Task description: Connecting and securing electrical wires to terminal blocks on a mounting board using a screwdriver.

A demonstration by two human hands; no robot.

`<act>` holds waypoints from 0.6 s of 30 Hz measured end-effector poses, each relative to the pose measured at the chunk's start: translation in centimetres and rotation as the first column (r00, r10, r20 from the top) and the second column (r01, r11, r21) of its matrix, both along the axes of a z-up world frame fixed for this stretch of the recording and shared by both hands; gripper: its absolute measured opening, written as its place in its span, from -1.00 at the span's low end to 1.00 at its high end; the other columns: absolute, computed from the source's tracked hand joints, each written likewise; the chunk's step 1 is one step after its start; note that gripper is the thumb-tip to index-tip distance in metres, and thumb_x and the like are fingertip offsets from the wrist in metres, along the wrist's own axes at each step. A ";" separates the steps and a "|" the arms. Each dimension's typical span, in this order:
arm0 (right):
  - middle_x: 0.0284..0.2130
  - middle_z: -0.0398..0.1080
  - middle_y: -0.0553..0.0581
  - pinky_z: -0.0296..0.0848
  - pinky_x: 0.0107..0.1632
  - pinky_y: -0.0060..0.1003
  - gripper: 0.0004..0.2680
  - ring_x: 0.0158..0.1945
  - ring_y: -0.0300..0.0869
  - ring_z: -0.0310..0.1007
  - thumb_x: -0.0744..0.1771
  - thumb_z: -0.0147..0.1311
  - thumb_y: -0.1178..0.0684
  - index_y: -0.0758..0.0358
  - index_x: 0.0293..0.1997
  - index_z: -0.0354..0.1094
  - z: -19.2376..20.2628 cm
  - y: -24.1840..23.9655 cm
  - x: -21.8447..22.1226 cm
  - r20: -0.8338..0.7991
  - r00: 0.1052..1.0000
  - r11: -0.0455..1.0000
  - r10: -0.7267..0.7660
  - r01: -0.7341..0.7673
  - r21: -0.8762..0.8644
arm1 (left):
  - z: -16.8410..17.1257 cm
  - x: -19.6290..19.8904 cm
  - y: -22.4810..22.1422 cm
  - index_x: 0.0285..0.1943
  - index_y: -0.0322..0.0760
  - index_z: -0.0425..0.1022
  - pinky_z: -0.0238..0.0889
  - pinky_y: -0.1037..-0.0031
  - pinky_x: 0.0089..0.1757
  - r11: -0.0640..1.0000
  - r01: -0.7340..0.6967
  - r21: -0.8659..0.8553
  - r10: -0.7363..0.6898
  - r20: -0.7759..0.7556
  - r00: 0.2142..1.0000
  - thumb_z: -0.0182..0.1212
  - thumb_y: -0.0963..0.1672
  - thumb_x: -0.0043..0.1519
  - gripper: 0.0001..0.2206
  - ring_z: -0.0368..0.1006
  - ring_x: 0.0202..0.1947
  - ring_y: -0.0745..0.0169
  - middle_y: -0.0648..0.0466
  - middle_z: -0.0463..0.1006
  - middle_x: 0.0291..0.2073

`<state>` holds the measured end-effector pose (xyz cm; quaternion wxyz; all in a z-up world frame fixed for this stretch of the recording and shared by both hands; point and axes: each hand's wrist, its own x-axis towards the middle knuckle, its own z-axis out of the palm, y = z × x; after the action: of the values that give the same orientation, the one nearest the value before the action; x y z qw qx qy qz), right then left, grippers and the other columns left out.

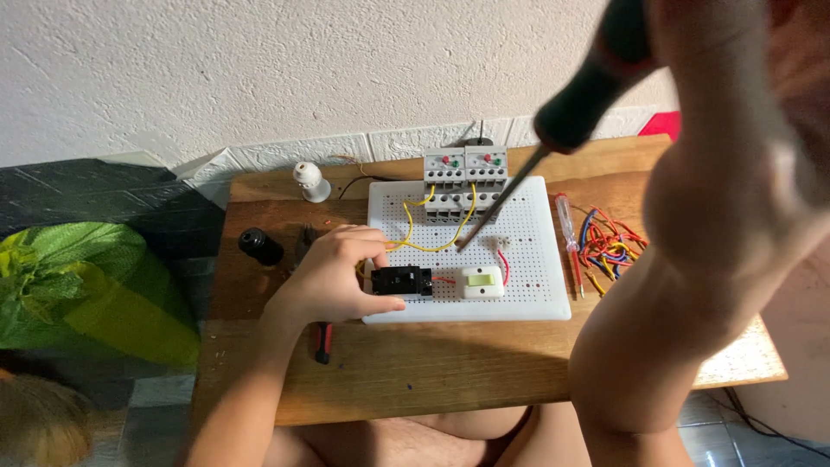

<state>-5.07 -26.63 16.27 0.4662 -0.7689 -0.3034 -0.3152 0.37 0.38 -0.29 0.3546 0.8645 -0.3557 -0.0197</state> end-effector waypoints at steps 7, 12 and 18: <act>0.08 0.46 0.23 0.52 0.27 -0.21 -0.78 0.07 -0.12 0.50 0.51 0.06 0.08 0.34 0.29 0.25 -1.8 -2.7 -0.6 -0.026 0.999 0.991 -0.041 0.044 0.123 | -0.6 1.4 1.5 -0.41 -0.27 0.54 0.37 0.40 -0.16 0.905 -0.070 -0.420 0.001 -0.161 0.987 0.36 -0.10 0.21 -0.80 0.51 -0.36 0.26 0.03 0.64 -0.39; 0.13 0.43 0.21 0.55 0.41 -0.15 -0.77 0.15 -0.10 0.49 0.56 -0.06 -0.01 0.30 0.33 0.23 -2.7 -3.4 -0.6 -0.040 0.998 0.981 -0.051 0.058 0.186 | -0.8 1.2 1.0 -0.31 -0.25 0.60 0.34 0.53 -0.33 0.919 -0.183 -0.349 0.138 -0.148 0.979 0.19 -0.14 0.32 -0.84 0.43 -0.50 0.38 0.08 0.62 -0.54; 0.19 0.40 0.19 0.60 0.60 -0.09 -0.73 0.25 -0.08 0.48 0.62 -0.23 -0.13 0.24 0.38 0.21 -2.8 -4.7 0.0 -0.055 0.996 0.965 -0.065 0.077 0.249 | 0.0 0.4 0.5 -0.25 -0.25 0.60 0.12 0.57 -0.53 0.948 -0.233 -0.218 0.236 -0.016 0.972 0.17 -0.21 0.26 -0.91 0.26 -0.68 0.41 0.13 0.64 -0.55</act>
<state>-5.04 -31.36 13.46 0.5549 -0.7212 -0.2226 -0.3498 0.80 0.90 -0.31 0.4452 0.8566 -0.2522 0.0661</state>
